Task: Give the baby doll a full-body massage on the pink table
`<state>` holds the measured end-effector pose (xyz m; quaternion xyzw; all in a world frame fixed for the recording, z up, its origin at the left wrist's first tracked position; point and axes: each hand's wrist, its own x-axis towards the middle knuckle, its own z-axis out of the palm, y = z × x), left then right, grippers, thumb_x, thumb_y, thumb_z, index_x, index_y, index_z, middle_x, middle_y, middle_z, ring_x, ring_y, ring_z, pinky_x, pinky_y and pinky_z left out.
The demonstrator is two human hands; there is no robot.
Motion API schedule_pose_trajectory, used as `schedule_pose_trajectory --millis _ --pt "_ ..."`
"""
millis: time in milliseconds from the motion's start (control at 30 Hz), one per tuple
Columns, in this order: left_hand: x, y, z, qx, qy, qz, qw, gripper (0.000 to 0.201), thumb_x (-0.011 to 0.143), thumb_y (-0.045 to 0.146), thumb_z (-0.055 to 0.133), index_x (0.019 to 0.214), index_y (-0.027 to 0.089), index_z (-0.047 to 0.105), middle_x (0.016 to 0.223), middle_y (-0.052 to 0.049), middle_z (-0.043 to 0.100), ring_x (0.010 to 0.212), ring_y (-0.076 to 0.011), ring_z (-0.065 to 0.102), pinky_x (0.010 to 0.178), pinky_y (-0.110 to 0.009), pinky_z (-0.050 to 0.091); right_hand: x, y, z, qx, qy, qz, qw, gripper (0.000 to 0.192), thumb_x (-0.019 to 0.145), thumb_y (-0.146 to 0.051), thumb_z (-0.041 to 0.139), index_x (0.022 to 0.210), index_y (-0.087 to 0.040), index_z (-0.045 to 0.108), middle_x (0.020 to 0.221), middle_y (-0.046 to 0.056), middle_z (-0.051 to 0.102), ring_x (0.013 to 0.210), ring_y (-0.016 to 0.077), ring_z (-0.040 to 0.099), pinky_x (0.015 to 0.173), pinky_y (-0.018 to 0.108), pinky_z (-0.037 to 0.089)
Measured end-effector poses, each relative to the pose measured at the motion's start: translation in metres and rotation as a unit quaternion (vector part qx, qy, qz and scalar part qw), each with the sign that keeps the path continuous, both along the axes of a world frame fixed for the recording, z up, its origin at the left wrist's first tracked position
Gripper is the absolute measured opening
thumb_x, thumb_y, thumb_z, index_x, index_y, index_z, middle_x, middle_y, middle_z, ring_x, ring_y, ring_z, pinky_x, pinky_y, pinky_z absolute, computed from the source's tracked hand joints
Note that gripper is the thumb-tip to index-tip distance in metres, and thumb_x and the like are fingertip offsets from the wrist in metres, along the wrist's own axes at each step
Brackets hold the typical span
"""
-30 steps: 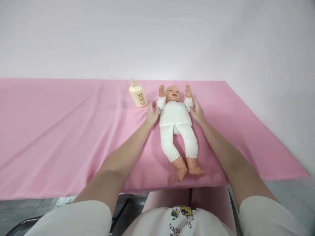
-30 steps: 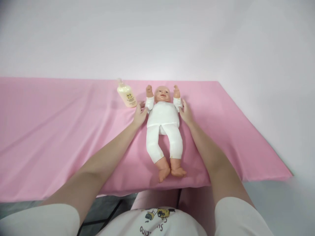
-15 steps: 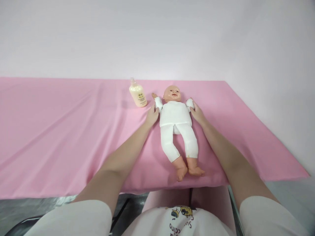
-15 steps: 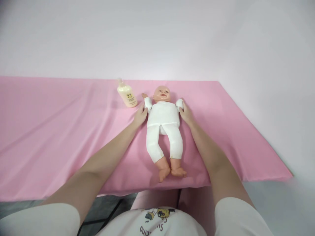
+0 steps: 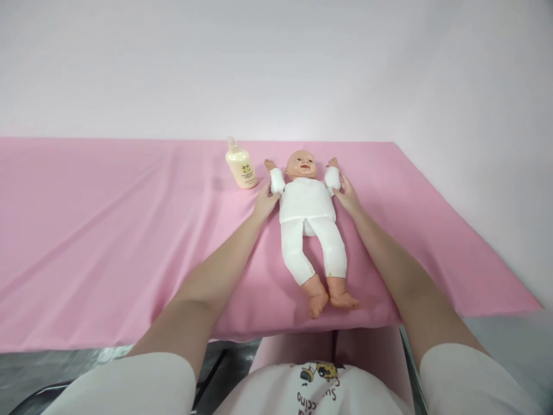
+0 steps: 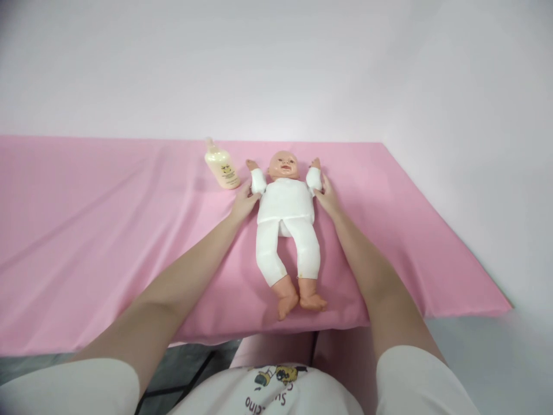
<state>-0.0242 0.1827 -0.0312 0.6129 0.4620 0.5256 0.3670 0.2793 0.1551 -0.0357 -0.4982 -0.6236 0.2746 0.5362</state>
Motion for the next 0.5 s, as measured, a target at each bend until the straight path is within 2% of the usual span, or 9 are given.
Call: schedule_pose_trajectory --millis 100,200,267,333,400,500 --pt "0.001 0.001 0.003 -0.006 -0.065 -0.029 0.997 0.062 0.066 0.018 0.066 0.128 0.018 0.061 0.128 -0.013 0.07 0.121 -0.0306 0.065 0.107 -0.047 0.049 0.0 0.003 0.003 -0.027 0.083 0.003 0.996 0.076 0.078 -0.038 0.069 0.148 -0.021 0.043 0.148 0.014 0.058 0.136 0.0291 0.057 0.113 0.049 0.047" --pt "0.003 -0.001 0.005 0.008 -0.094 -0.046 0.994 0.059 0.061 0.015 0.064 0.12 0.019 0.067 0.128 -0.01 0.071 0.125 -0.0312 0.063 0.109 -0.046 0.048 -0.003 0.001 0.007 -0.012 0.126 0.022 0.992 0.059 0.071 -0.029 0.067 0.129 -0.021 0.058 0.139 0.011 0.066 0.129 0.0276 0.062 0.112 0.047 0.048" --pt "0.004 -0.003 0.006 0.003 -0.112 -0.047 0.993 0.051 0.059 0.014 0.062 0.108 0.018 0.071 0.121 -0.009 0.074 0.12 -0.031 0.065 0.107 -0.046 0.05 -0.005 -0.002 0.008 -0.015 0.143 0.025 0.989 0.043 0.068 -0.026 0.064 0.111 -0.022 0.065 0.123 0.009 0.074 0.119 0.0274 0.067 0.108 0.048 0.051" --pt "0.006 -0.005 0.007 -0.013 -0.134 -0.041 0.99 0.037 0.058 0.013 0.059 0.092 0.018 0.073 0.107 -0.007 0.077 0.109 -0.0292 0.069 0.103 -0.047 0.052 -0.007 -0.005 0.008 -0.025 0.146 0.019 0.989 0.021 0.068 -0.024 0.061 0.088 -0.023 0.066 0.104 0.006 0.078 0.112 0.027 0.07 0.104 0.049 0.053" --pt "0.007 -0.006 0.007 -0.02 -0.158 -0.035 0.987 0.023 0.056 0.011 0.057 0.075 0.018 0.069 0.094 -0.006 0.077 0.101 -0.0264 0.071 0.101 -0.046 0.053 -0.009 -0.007 0.008 -0.028 0.142 0.017 0.989 0.003 0.069 -0.022 0.058 0.072 -0.024 0.059 0.092 0.005 0.077 0.111 0.026 0.07 0.105 0.05 0.053" --pt "0.007 -0.007 0.008 -0.027 -0.172 -0.043 0.984 0.016 0.056 0.008 0.058 0.067 0.017 0.065 0.089 -0.006 0.076 0.096 -0.0241 0.072 0.097 -0.043 0.055 -0.01 -0.011 0.012 -0.017 0.135 0.033 0.99 0.007 0.068 -0.018 0.055 0.067 -0.024 0.057 0.089 0.004 0.077 0.111 0.0247 0.069 0.108 0.05 0.05"
